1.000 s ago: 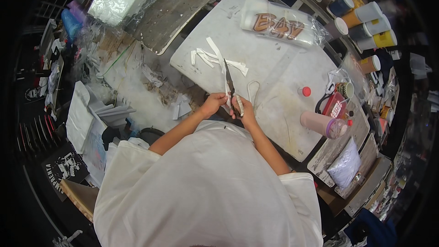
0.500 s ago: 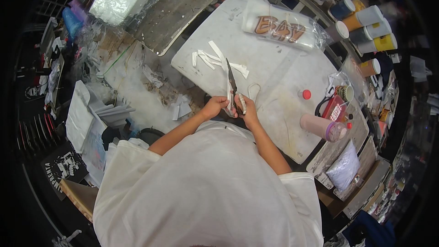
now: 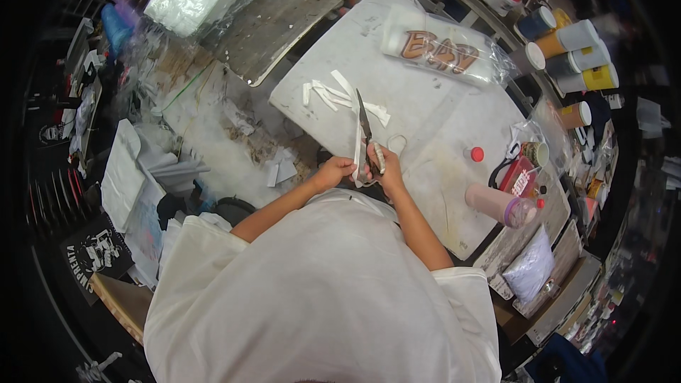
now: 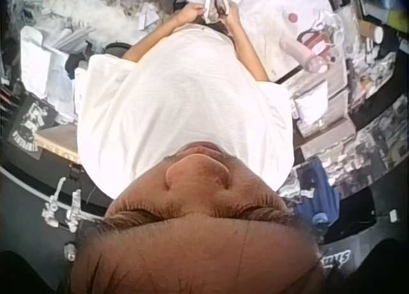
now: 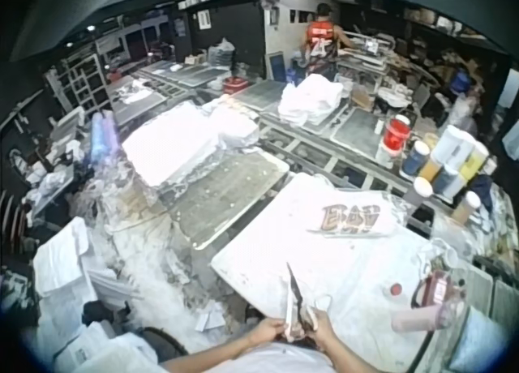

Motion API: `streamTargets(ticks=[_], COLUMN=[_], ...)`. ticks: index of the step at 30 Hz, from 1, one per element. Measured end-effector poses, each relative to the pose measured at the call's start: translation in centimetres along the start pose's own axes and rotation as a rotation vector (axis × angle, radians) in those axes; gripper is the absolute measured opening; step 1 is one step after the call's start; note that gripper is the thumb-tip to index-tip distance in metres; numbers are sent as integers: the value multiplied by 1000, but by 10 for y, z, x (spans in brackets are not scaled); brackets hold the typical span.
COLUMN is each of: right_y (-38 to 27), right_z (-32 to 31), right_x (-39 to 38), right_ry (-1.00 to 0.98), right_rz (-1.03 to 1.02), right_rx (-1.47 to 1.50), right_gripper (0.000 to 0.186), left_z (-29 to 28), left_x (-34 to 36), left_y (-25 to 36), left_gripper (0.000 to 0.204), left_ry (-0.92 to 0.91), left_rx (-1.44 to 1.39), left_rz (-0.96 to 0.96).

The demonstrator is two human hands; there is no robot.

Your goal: The person picks up a stack of plastic bags, places them on a table, and uses shears to cut several strips of white adhesive tape from a roll.

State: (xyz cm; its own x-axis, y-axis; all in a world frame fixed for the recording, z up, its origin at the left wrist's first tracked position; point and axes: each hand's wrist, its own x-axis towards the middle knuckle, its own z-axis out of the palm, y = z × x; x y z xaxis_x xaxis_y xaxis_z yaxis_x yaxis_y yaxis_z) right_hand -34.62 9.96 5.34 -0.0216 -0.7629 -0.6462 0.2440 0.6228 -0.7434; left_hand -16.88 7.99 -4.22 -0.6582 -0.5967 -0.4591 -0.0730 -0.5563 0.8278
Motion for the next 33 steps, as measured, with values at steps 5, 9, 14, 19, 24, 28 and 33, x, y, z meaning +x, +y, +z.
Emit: streamTargets(ticks=[5, 9, 14, 19, 24, 28, 33], right_y=[2, -3, -7, -7, -18, -19, -19], right_z=[1, -1, 2, -2, 5, 6, -1], right_x=[6, 14, 22, 32, 33, 40, 54], right_ry=[7, 17, 31, 28, 51, 68, 98], right_rz=[-24, -9, -44, -36, -35, -78, -44], right_rx=[-45, 35, -84, 18, -49, -125, 26], right_gripper=[53, 55, 57, 55, 56, 55, 43], left_z=[-4, -7, -13, -16, -18, -17, -22], left_x=[2, 1, 4, 1, -1, -7, -10], left_y=[-12, -18, -22, -23, -19, -16, -14], left_gripper=[24, 25, 25, 25, 25, 24, 24], left_ry=[-74, -88, -94, -145, -93, -116, -104], left_rx=[-18, 132, 163, 196, 215, 284, 392], left_rz=[-8, -23, -21, -38, -41, 5, 47])
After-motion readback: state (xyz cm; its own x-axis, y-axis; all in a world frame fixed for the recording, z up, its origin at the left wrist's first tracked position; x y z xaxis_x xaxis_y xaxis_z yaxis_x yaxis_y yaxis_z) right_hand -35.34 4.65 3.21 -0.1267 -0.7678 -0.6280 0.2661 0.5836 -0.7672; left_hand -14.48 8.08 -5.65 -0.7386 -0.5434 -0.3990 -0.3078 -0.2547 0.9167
